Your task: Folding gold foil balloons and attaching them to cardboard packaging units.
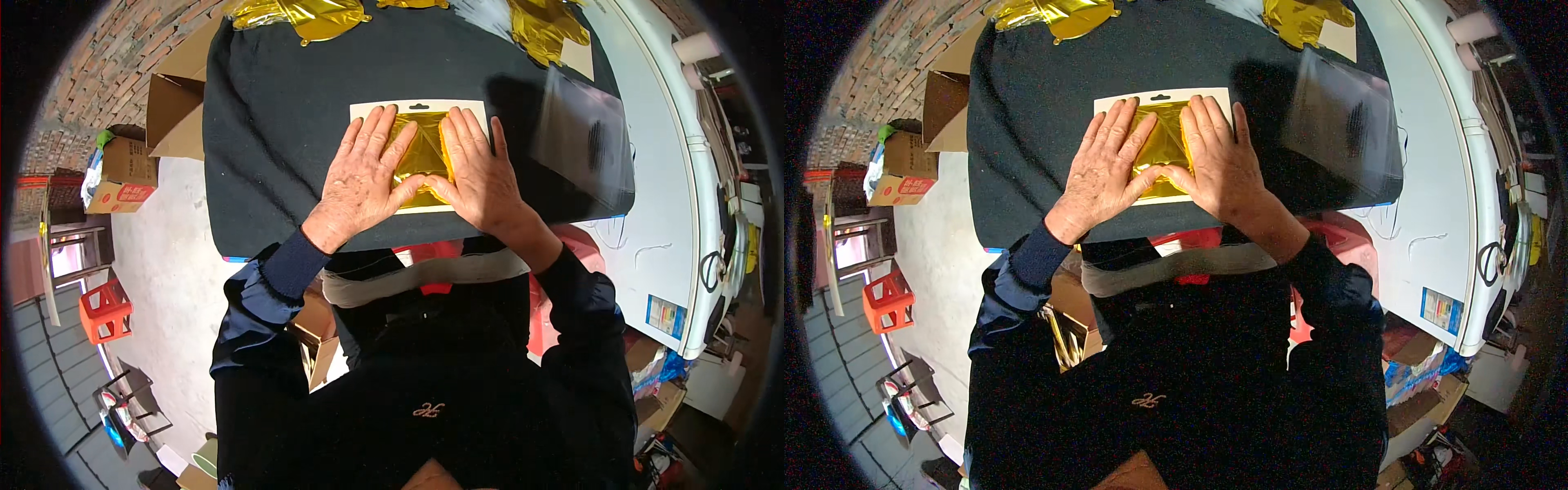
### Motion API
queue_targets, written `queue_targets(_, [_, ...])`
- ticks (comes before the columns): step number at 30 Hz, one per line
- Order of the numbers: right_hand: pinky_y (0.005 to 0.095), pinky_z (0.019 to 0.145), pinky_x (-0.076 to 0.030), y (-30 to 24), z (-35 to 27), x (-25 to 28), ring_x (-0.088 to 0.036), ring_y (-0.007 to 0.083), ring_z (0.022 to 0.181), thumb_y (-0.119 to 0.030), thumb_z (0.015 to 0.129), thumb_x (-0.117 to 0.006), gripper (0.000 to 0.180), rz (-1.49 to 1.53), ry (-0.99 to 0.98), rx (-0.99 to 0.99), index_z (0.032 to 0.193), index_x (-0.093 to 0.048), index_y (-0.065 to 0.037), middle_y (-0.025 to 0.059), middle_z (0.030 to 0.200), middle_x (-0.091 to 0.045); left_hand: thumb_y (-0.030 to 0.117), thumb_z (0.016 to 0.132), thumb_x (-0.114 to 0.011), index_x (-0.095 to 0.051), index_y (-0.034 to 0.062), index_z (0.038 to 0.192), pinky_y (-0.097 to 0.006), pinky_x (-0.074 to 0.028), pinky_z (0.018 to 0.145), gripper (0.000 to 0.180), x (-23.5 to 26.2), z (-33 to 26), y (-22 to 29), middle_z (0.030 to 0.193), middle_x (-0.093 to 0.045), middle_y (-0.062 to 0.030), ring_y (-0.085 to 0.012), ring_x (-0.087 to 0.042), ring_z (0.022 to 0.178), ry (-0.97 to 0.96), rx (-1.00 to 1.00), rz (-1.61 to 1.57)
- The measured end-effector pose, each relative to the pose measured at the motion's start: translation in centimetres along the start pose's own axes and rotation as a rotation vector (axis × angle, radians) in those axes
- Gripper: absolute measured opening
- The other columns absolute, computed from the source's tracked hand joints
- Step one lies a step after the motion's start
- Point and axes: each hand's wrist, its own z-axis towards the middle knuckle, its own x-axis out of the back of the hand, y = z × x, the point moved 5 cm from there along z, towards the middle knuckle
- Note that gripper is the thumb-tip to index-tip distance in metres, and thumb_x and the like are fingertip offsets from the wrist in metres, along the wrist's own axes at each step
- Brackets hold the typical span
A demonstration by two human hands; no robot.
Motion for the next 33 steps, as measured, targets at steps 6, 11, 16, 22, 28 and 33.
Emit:
queue_targets(6, [0.0556, 0.124, -0.01, 0.2, -0.1, -0.2, -0.026, 0.0325, 0.153, -0.05, 0.098, -0.058, 0.082, -0.058, -0.018, -0.048, 0.152, -0.037, 0.008, 0.0234, 0.161, -0.034, 0.059, 0.101, -0.047, -0.043, 0.0101, 0.155, -0.053, -0.017, 0.126, 0.073, -0.2, 0.0, -0.2, 0.162, -0.034, -0.0204, -0.0359, -0.026, 0.154, -0.007, -0.034, 0.066])
queue_targets(11, [0.0562, 0.124, -0.011, 0.4, -0.1, -1.0, -0.026, 0.0329, 0.153, -0.051, 0.098, -0.056, 0.081, -0.084, -0.035, -0.058, 0.153, -0.037, 0.007, 0.0228, 0.161, -0.034, 0.053, 0.103, -0.045, -0.044, 0.014, 0.155, -0.054, -0.018, 0.126, 0.065, 1.1, 0.7, 0.2, 0.163, -0.035, -0.018, -0.0348, -0.028, 0.153, 0.02, -0.122, 0.173])
queue_targets(16, [0.0568, 0.124, -0.012, 0.6, -0.2, -1.2, -0.025, 0.0338, 0.154, -0.047, 0.098, -0.055, 0.079, -0.088, -0.038, -0.058, 0.154, -0.035, 0.005, 0.0225, 0.162, -0.033, 0.047, 0.106, -0.045, -0.042, 0.0146, 0.157, -0.051, -0.021, 0.126, 0.06, 1.0, 3.2, 1.6, 0.162, -0.036, -0.0182, -0.036, -0.031, 0.152, 0.075, -0.222, -0.042])
queue_targets(22, [0.058, 0.124, -0.011, 0.1, -0.1, -0.8, -0.022, 0.0349, 0.155, -0.046, 0.097, -0.057, 0.08, -0.058, -0.085, -0.067, 0.155, -0.033, 0.005, 0.0224, 0.163, -0.03, 0.067, 0.104, -0.021, -0.027, 0.0283, 0.163, -0.058, -0.013, 0.127, 0.071, -2.4, 2.7, 0.7, 0.166, -0.027, -0.017, -0.0402, -0.023, 0.154, -0.029, -0.202, -0.006])
queue_targets(28, [0.0587, 0.124, -0.01, 0.8, -1.3, -0.6, -0.022, 0.0344, 0.155, -0.039, 0.098, -0.058, 0.075, -0.02, -0.028, -0.053, 0.155, -0.033, 0.003, 0.0219, 0.163, -0.03, 0.073, 0.101, -0.026, -0.027, 0.0272, 0.163, -0.059, -0.012, 0.126, 0.078, -3.1, 3.0, 0.9, 0.166, -0.027, -0.0177, -0.0419, -0.022, 0.154, -0.047, -0.215, 0.002])
queue_targets(33, [0.0582, 0.124, -0.013, 1.4, -3.6, 0.9, -0.025, 0.0323, 0.154, -0.029, 0.097, -0.06, 0.072, -0.008, -0.02, -0.083, 0.155, -0.032, 0.003, 0.0209, 0.162, -0.033, 0.076, 0.098, -0.031, -0.031, 0.027, 0.162, -0.064, -0.013, 0.124, 0.081, -2.8, 2.8, 1.0, 0.166, -0.027, -0.0182, -0.0437, -0.023, 0.153, -0.087, -0.202, 0.104])
